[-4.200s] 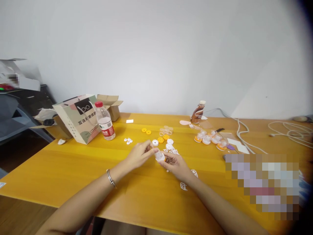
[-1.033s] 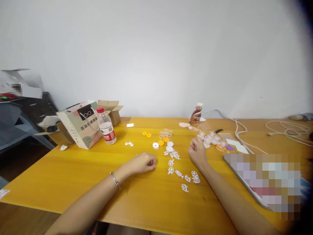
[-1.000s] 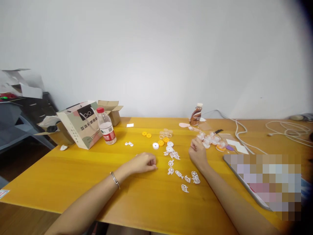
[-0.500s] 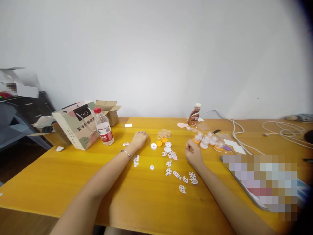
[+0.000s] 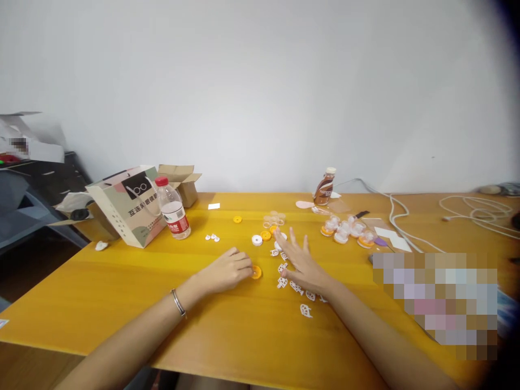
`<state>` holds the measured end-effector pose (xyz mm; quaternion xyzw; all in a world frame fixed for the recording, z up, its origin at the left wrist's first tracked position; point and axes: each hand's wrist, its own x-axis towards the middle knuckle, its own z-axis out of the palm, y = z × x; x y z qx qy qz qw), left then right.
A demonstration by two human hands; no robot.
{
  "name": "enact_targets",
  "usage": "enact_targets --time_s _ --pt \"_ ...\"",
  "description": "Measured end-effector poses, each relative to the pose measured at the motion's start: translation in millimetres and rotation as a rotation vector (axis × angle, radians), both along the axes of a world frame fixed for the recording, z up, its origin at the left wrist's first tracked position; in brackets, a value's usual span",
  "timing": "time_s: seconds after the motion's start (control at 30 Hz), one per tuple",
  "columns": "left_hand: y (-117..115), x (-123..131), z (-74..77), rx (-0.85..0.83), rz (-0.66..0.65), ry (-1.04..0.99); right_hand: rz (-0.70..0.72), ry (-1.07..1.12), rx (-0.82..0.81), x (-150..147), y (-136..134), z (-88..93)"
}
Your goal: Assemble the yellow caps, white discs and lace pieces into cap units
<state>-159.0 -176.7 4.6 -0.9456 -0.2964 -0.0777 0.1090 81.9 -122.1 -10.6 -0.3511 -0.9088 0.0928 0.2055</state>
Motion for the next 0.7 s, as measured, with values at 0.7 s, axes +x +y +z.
enact_targets --time_s 0.7 --pt "33.1 -69.5 -7.7 -0.19 0.248 -0.115 0.126 0.065 -0.059 -32.6 -27.5 -16.1"
